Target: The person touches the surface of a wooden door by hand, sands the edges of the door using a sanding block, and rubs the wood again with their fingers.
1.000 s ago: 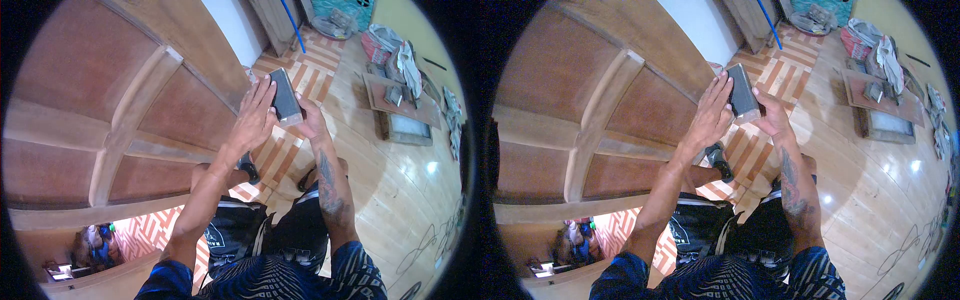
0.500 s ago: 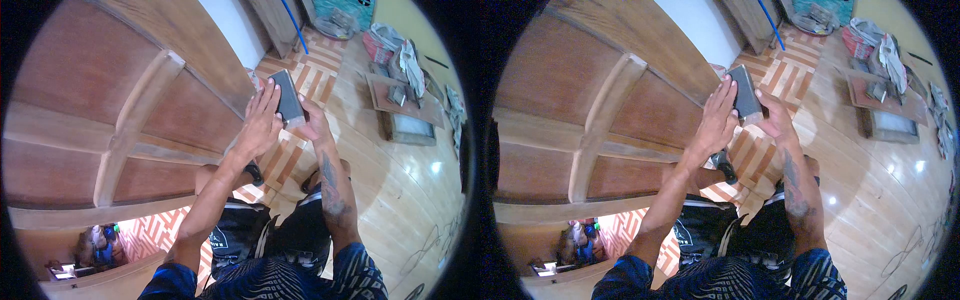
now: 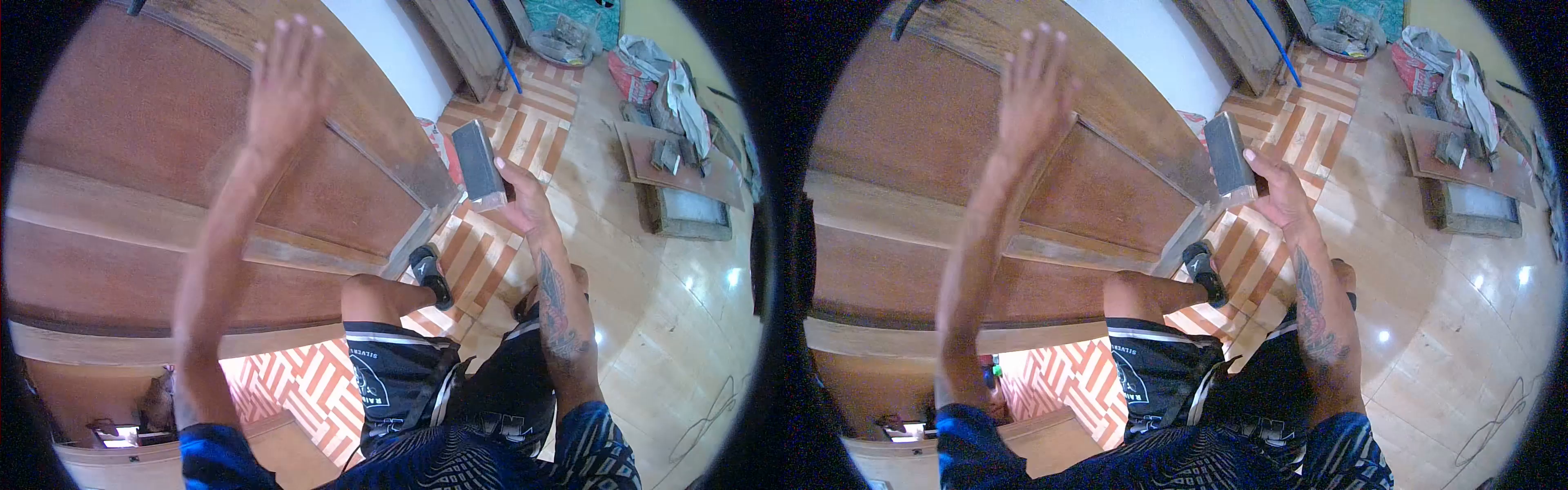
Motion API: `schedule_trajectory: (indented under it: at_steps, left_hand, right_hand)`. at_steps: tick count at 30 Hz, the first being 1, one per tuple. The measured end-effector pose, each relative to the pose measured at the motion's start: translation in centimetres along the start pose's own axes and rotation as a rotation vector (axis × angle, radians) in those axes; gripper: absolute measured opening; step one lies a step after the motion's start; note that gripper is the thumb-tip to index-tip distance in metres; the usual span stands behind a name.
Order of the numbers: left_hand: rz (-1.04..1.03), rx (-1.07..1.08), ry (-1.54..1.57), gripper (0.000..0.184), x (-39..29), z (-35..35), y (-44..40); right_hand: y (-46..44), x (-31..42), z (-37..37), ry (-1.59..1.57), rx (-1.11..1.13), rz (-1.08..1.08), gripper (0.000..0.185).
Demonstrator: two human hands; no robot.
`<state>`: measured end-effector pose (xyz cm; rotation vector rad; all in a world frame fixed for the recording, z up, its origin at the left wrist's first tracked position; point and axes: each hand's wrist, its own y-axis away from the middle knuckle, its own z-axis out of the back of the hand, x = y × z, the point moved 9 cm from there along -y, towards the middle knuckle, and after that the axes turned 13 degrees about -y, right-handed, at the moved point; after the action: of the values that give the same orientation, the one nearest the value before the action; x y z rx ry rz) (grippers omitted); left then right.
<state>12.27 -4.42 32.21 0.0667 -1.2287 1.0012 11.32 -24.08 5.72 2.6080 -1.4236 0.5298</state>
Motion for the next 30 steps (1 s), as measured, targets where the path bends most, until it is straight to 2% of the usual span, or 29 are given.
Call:
schedule_trajectory:
  at_steps: [1, 4, 7, 10, 12, 14, 23, 26, 29, 30]
  left_hand:
    - [-0.005, -0.042, -0.101, 0.069, 2.2, -0.3, -1.4]
    - [-0.001, 0.004, -0.492, 0.061, 5.3, 0.7, -5.2]
    - [-0.030, 0.144, -0.453, 0.070, 5.4, -2.9, -5.5]
    - [-0.112, 0.165, -0.304, 0.071, 1.8, -4.8, -4.4]
    - [-0.113, 0.180, -0.368, 0.069, -0.3, -6.0, -3.7]
    - [-0.112, 0.235, -0.417, 0.068, -2.5, -7.3, -2.7]
    - [-0.478, 0.411, -0.419, 0.068, -15.4, -13.5, 4.2]
    - [-0.708, 0.423, -0.324, 0.066, -18.6, -14.1, 7.7]
    - [-0.641, 0.608, 0.234, 0.071, -20.8, -16.6, 10.9]
    - [-0.401, 0.873, 0.804, 0.073, -20.7, -16.8, 10.8]
  right_hand:
    - [-0.2, -0.1, 0.4, 0.005, 0.003, -0.017, 0.051]
    - [-0.4, -0.4, 1.4, 0.014, 0.004, -0.046, 0.052]
    - [-0.5, 0.0, 1.3, 0.021, -0.002, -0.020, 0.052]
    - [0.0, 0.5, 1.5, 0.046, -0.035, -0.005, 0.051]
    - [0.4, 0.9, 2.1, 0.060, -0.096, -0.012, 0.050]
    - [0.5, 1.2, 1.7, 0.032, -0.048, 0.006, 0.049]
    - [0.9, 2.4, 4.5, 0.003, -0.094, 0.055, 0.046]
    - [1.4, 3.3, 3.8, 0.007, -0.102, 0.077, 0.046]
    - [1.4, 3.6, 4.1, 0.002, -0.100, 0.087, 0.047]
    - [1.3, 3.7, 4.1, -0.004, -0.096, 0.087, 0.047]
